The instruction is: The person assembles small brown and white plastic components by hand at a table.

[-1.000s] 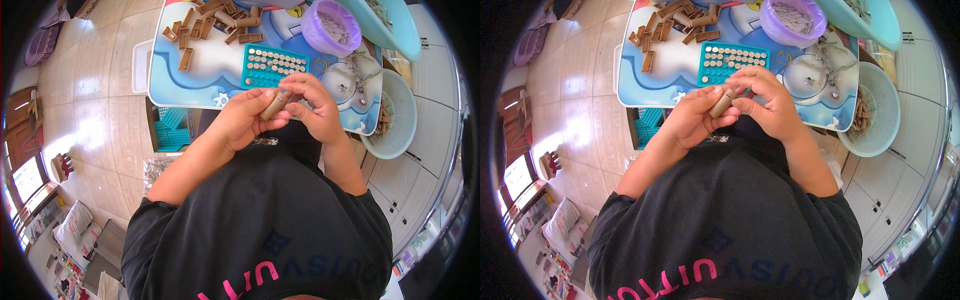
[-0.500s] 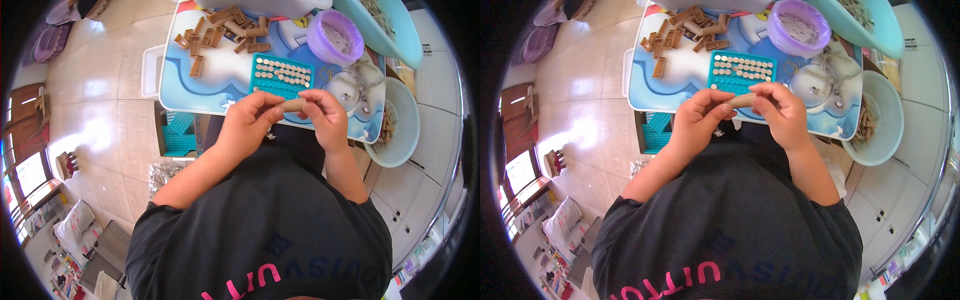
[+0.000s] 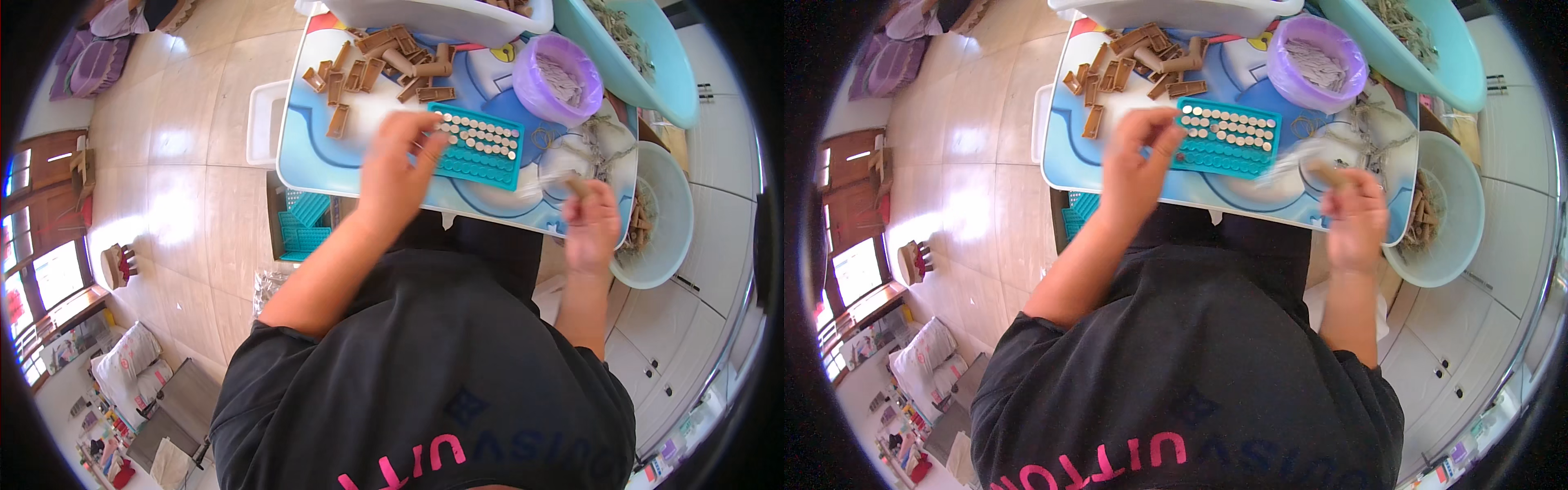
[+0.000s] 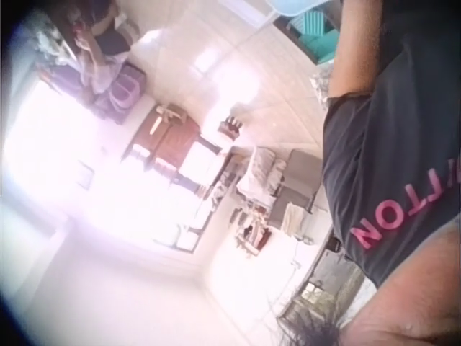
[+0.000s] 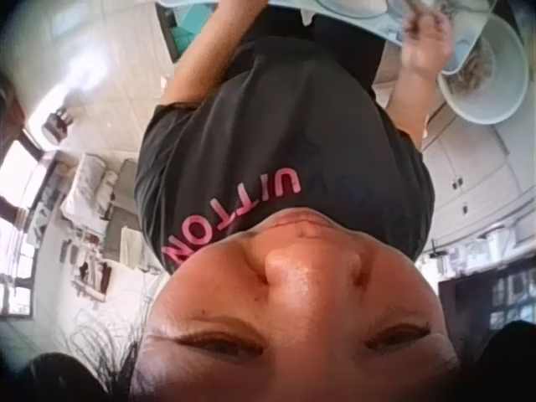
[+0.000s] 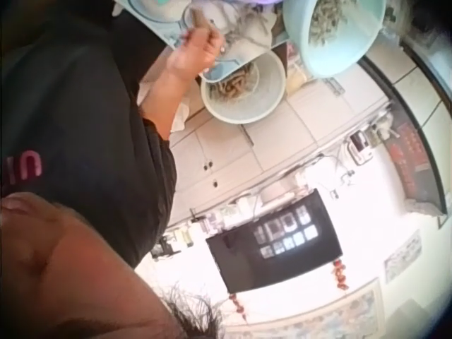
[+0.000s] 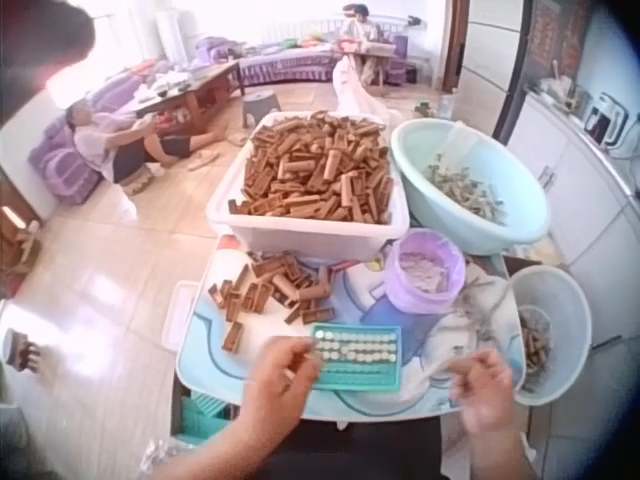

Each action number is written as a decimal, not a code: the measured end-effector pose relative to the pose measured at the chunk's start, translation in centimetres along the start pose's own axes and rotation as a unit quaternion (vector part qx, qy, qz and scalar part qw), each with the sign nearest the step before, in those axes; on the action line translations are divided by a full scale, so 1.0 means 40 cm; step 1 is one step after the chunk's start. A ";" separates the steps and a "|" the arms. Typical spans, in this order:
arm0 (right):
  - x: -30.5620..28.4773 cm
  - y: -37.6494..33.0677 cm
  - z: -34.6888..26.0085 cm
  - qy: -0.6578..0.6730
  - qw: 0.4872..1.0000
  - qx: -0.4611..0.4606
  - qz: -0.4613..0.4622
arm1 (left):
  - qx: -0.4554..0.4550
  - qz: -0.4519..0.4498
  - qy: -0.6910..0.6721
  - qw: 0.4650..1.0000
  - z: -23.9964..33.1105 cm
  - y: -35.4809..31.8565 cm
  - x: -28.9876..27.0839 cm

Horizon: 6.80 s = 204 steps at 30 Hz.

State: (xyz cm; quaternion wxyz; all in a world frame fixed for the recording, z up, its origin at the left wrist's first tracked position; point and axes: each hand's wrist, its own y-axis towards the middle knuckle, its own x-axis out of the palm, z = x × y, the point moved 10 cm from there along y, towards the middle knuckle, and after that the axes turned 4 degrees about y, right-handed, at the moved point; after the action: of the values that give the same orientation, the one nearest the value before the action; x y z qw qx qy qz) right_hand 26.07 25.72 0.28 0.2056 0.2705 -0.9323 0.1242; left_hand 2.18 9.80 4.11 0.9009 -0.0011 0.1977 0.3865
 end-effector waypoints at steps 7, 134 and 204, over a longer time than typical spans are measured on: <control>-0.595 -0.043 -0.215 0.011 0.940 -0.144 0.308 | 0.239 -0.043 0.395 0.886 0.036 0.127 0.055; 0.365 -0.214 -0.067 -0.443 0.816 -0.322 -0.187 | -0.229 -0.096 -0.462 0.851 0.037 -0.204 0.129; 0.438 0.010 0.075 -0.494 0.781 -0.334 -0.188 | -0.364 -0.070 -0.447 0.814 -0.172 -0.151 0.048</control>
State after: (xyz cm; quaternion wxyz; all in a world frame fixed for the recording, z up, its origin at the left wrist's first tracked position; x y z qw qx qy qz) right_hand 11.44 17.08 5.48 -0.1861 0.3788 -0.8201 -0.3863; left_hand 5.15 5.86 -3.82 0.8484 -0.1705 -0.3824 0.3240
